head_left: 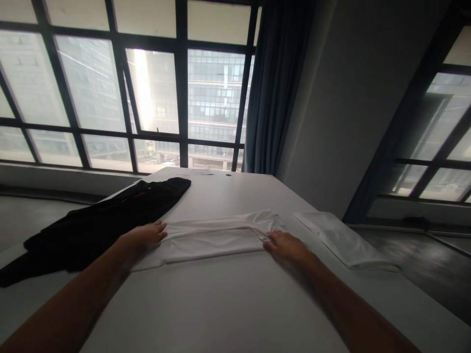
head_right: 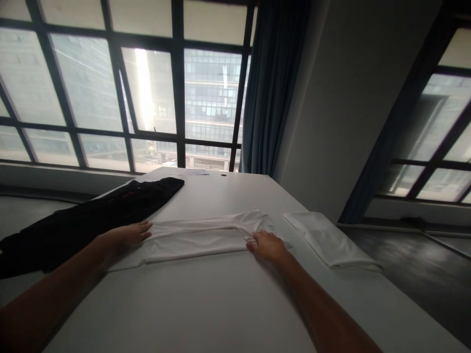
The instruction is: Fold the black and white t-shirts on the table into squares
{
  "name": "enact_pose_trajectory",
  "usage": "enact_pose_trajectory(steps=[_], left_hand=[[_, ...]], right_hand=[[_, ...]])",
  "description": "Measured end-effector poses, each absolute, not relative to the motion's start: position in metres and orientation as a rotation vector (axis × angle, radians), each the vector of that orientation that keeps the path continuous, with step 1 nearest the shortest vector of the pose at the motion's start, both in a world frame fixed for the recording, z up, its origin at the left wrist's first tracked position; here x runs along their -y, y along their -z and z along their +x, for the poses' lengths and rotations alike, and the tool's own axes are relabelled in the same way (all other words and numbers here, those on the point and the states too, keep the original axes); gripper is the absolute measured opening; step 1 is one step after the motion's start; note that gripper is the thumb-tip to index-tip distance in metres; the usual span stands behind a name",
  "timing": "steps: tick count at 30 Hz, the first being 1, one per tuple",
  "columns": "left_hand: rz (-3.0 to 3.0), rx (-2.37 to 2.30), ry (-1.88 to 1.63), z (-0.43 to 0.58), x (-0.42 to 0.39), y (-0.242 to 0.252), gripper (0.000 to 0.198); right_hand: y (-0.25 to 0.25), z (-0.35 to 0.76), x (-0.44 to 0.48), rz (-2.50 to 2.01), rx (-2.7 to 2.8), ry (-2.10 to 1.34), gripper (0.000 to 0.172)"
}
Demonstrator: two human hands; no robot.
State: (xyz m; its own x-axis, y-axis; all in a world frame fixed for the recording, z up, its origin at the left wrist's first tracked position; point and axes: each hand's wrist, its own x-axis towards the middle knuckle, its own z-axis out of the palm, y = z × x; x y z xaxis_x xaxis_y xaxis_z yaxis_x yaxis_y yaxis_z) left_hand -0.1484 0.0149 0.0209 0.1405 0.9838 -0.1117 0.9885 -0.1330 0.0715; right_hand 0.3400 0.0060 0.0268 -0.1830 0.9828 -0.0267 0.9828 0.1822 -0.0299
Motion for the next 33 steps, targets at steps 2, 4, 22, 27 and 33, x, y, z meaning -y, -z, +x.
enact_pose_trajectory(steps=[2, 4, 22, 27, 33], left_hand=[[2.235, -1.978, 0.114, -0.154, -0.013, -0.025, 0.065], [2.21, -1.986, 0.14, -0.156, -0.009, -0.028, 0.063], [2.294, -1.673, -0.149, -0.128, 0.009, -0.029, 0.06], [2.286, -1.691, -0.186, -0.121, 0.01, -0.035, 0.057], [2.458, -1.603, -0.31, -0.115, 0.01, -0.037, 0.035]], right_hand=[[-0.021, 0.326, -0.001, 1.987, -2.346, 0.153, 0.076], [-0.015, 0.317, -0.004, 1.999, -2.305, 0.201, 0.083], [-0.007, 0.257, -0.213, 1.802, -2.534, 0.301, 0.069], [-0.023, 0.246, -0.222, 2.057, -2.462, -0.167, 0.061], [-0.023, 0.195, -0.162, 1.863, -2.738, -0.1, 0.047]])
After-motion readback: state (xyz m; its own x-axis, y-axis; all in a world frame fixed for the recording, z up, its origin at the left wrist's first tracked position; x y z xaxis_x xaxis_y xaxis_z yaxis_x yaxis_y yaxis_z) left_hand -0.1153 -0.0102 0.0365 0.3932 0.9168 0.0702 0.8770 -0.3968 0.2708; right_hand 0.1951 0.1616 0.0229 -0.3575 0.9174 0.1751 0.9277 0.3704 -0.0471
